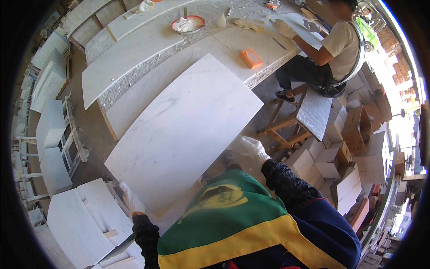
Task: The person smooths and cleans a large white stone slab on a workbench using a small metal scraper and an orange sanding block. They repeatedly scrape the surface, wipe it with gloved hands, and sand the edges, then flip the slab to work on the other side.
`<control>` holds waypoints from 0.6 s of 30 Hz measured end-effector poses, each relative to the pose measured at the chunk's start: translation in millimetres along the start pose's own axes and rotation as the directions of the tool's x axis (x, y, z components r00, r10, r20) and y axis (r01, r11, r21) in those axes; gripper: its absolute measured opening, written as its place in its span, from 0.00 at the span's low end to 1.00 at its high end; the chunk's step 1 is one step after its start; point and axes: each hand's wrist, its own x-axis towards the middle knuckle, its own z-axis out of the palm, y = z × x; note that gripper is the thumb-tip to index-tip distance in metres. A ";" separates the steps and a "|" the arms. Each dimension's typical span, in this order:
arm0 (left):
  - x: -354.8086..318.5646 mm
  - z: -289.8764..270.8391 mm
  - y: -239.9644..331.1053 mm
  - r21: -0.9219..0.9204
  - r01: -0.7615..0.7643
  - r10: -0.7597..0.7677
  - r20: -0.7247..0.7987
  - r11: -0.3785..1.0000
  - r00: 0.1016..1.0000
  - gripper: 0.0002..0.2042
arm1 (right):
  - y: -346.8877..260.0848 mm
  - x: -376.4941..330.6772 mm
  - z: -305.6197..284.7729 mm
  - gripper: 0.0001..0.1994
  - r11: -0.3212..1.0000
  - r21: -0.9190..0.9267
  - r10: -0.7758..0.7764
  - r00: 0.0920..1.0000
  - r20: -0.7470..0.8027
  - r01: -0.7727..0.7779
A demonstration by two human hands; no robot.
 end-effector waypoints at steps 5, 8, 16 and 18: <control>-3.4 -2.7 7.7 -0.036 0.054 -0.051 0.091 0.998 0.995 0.39 | -19.6 1.8 8.0 0.21 0.952 -0.187 -0.237 0.970 0.060 0.244; -15.2 -13.7 -7.8 -0.264 0.045 0.024 0.254 0.964 0.967 0.35 | -14.8 1.5 16.0 0.22 0.969 -0.203 -0.117 0.983 0.142 0.144; -56.6 -36.6 -117.6 -0.631 0.169 0.155 0.426 0.757 0.891 0.31 | -5.7 12.0 26.6 0.26 0.927 -0.343 -0.093 0.979 0.182 0.152; -48.4 -40.4 -127.8 -0.769 0.227 0.257 0.452 0.598 0.854 0.30 | -11.8 10.6 26.7 0.27 0.906 -0.386 -0.103 0.975 0.195 0.173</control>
